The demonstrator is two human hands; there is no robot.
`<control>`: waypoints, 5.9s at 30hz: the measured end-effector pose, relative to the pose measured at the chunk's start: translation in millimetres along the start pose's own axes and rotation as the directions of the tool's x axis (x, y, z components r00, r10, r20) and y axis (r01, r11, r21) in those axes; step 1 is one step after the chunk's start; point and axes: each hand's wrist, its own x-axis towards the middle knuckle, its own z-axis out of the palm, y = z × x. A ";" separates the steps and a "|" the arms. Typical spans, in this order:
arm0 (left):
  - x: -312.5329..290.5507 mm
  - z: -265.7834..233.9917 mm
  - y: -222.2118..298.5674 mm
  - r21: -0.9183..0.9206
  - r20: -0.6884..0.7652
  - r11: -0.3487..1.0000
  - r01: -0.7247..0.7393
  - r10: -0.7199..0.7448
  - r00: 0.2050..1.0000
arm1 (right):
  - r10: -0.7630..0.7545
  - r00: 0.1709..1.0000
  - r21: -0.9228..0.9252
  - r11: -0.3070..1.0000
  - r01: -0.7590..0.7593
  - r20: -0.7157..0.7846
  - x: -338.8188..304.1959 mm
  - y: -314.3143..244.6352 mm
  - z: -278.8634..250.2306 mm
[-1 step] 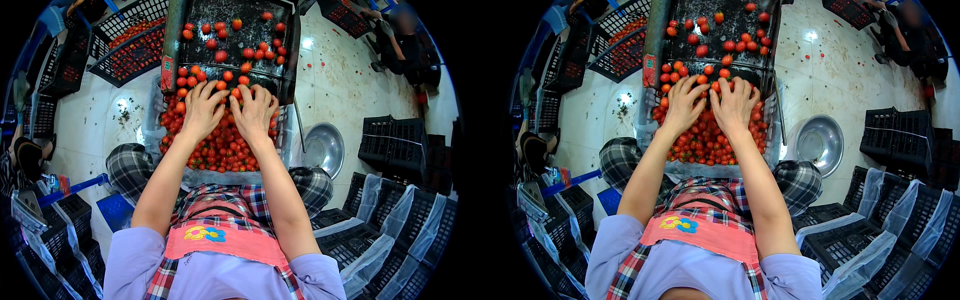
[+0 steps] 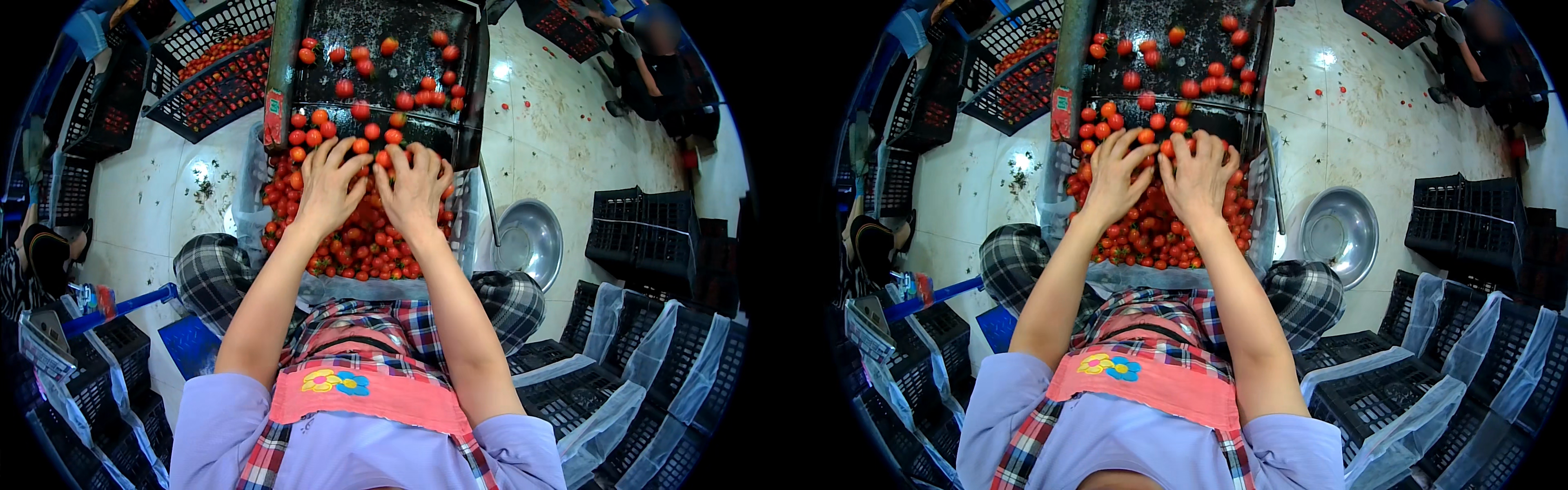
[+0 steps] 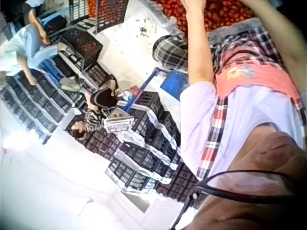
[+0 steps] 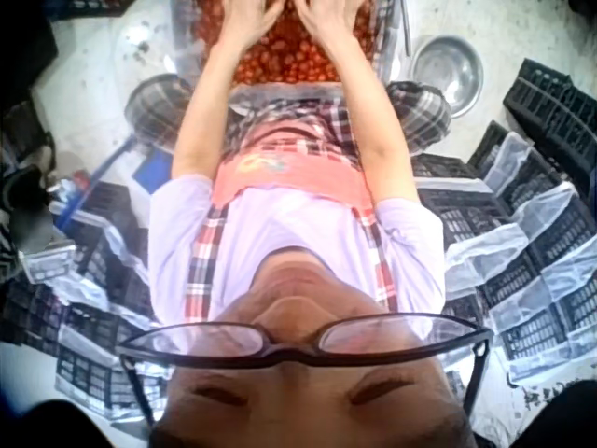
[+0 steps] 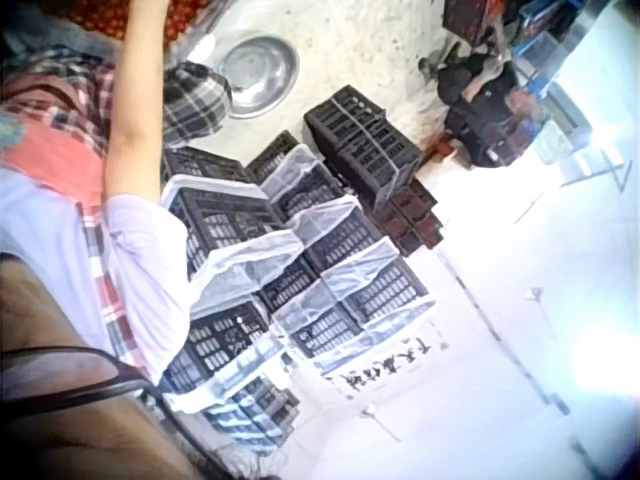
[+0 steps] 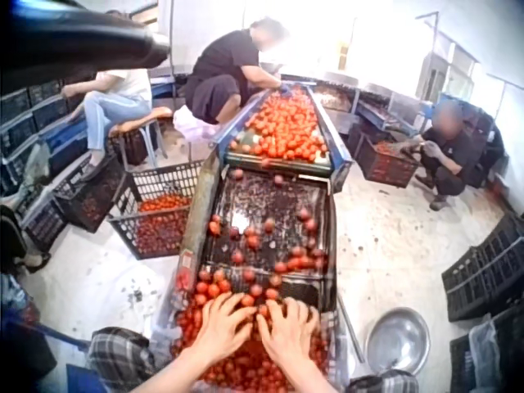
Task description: The person sorts small red tomatoes from a conveyor belt into a plastic crate by hand, occasionally picking out specific tomatoes and moving the crates.
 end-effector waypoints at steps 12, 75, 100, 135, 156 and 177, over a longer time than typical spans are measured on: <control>-44.7 -32.5 -0.2 -0.081 0.472 0.942 0.325 -0.251 0.845 | 0.326 0.926 0.437 0.816 -0.378 0.192 -91.8 10.4 -16.3; -14.9 -5.5 -135.4 -0.662 0.332 0.222 0.716 -0.769 0.546 | 0.305 0.780 -0.213 0.951 -0.222 0.547 -38.6 110.2 -102.6; -71.8 127.6 5.5 -0.103 0.465 0.649 -0.754 0.701 0.541 | 0.339 0.817 -0.229 0.938 -0.259 0.466 -21.1 109.8 -123.6; -87.0 52.7 -85.3 -0.125 0.642 0.486 -0.865 0.704 0.303 | 0.266 0.808 -0.170 0.963 -0.207 0.525 -16.6 97.1 -115.3; -105.8 15.4 -105.2 0.458 0.327 0.888 -0.039 -0.128 0.936 | 0.280 0.823 -0.177 0.959 -0.220 0.494 -24.8 104.9 -122.7; -5.6 153.2 -1.1 0.343 -0.084 0.811 0.473 -0.475 0.876 | 0.319 0.831 -0.148 0.948 -0.283 0.455 -46.4 114.0 -144.9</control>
